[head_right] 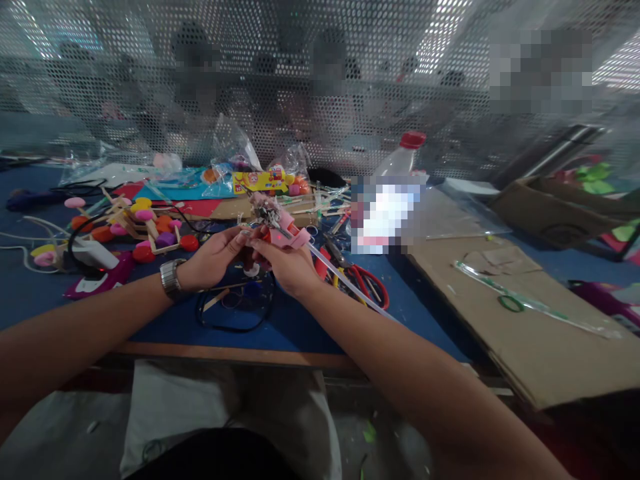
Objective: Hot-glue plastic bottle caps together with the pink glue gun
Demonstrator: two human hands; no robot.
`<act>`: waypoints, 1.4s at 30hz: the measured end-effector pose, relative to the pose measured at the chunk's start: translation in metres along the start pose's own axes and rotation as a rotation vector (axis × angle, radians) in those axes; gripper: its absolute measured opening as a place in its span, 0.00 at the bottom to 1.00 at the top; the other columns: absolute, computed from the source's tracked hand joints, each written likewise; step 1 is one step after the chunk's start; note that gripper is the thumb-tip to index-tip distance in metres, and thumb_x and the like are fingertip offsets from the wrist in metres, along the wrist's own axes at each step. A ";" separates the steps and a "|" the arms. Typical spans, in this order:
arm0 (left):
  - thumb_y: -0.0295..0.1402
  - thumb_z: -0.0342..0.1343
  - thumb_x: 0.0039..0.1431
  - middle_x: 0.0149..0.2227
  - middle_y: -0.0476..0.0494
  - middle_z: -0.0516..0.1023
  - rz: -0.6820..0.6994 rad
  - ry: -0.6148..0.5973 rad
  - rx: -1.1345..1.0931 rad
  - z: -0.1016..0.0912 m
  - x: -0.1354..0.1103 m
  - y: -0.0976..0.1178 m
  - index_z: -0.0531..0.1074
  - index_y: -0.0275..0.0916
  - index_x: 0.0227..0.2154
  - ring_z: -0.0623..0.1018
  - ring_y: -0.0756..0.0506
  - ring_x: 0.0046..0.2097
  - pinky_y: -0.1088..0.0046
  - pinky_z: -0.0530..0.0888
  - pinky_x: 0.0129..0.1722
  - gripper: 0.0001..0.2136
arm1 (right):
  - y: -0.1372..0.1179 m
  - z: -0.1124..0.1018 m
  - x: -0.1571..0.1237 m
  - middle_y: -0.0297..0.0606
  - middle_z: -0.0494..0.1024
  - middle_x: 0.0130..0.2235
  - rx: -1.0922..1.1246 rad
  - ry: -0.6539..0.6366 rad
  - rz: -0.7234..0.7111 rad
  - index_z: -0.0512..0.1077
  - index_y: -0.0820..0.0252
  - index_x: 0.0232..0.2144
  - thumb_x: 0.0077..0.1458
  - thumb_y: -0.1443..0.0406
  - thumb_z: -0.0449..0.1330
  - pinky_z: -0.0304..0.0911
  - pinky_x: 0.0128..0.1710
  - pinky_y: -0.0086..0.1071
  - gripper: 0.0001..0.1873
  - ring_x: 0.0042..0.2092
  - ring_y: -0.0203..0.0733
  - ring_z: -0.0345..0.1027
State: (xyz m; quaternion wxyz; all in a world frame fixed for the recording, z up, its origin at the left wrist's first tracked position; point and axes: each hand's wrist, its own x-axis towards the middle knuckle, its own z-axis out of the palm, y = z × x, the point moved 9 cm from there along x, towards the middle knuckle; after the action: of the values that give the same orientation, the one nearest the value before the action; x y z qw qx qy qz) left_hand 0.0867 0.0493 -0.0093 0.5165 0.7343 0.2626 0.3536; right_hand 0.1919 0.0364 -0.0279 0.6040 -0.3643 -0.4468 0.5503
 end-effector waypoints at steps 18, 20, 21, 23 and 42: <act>0.62 0.59 0.53 0.23 0.47 0.74 -0.043 0.118 -0.065 -0.007 -0.002 0.006 0.71 0.35 0.26 0.73 0.50 0.25 0.74 0.72 0.28 0.29 | -0.012 0.002 -0.001 0.29 0.74 0.28 -0.145 -0.063 -0.045 0.72 0.57 0.30 0.39 0.53 0.75 0.65 0.32 0.33 0.22 0.31 0.36 0.69; 0.62 0.59 0.53 0.23 0.47 0.74 -0.055 0.134 -0.051 -0.008 -0.002 0.006 0.71 0.34 0.27 0.73 0.50 0.25 0.74 0.72 0.28 0.29 | -0.013 -0.003 0.001 0.31 0.74 0.29 -0.182 -0.036 -0.078 0.72 0.57 0.30 0.41 0.53 0.74 0.66 0.34 0.34 0.20 0.32 0.38 0.69; 0.62 0.59 0.53 0.23 0.47 0.74 -0.059 0.143 -0.038 -0.008 -0.002 0.007 0.71 0.34 0.27 0.73 0.50 0.25 0.75 0.72 0.28 0.29 | -0.013 -0.004 0.001 0.31 0.74 0.29 -0.210 -0.035 -0.085 0.72 0.57 0.29 0.43 0.54 0.73 0.65 0.34 0.34 0.19 0.32 0.38 0.69; 0.62 0.59 0.53 0.23 0.47 0.75 -0.060 0.159 -0.006 -0.010 -0.002 0.009 0.72 0.34 0.26 0.73 0.51 0.25 0.75 0.72 0.28 0.29 | -0.014 -0.002 0.001 0.32 0.75 0.28 -0.263 -0.057 -0.089 0.72 0.57 0.29 0.48 0.55 0.70 0.65 0.33 0.34 0.15 0.32 0.38 0.68; 0.53 0.56 0.62 0.32 0.42 0.80 0.016 0.115 0.134 -0.011 -0.003 0.009 0.74 0.31 0.48 0.77 0.48 0.29 0.72 0.74 0.32 0.27 | -0.014 -0.004 0.003 0.27 0.69 0.25 -0.032 0.051 -0.051 0.67 0.55 0.30 0.40 0.55 0.72 0.51 0.20 0.27 0.21 0.24 0.31 0.60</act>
State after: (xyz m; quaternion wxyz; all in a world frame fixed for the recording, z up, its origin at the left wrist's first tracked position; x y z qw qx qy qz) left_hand 0.0767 0.0503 0.0007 0.4474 0.7479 0.3090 0.3808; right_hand 0.2003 0.0376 -0.0156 0.6234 -0.3763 -0.4491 0.5178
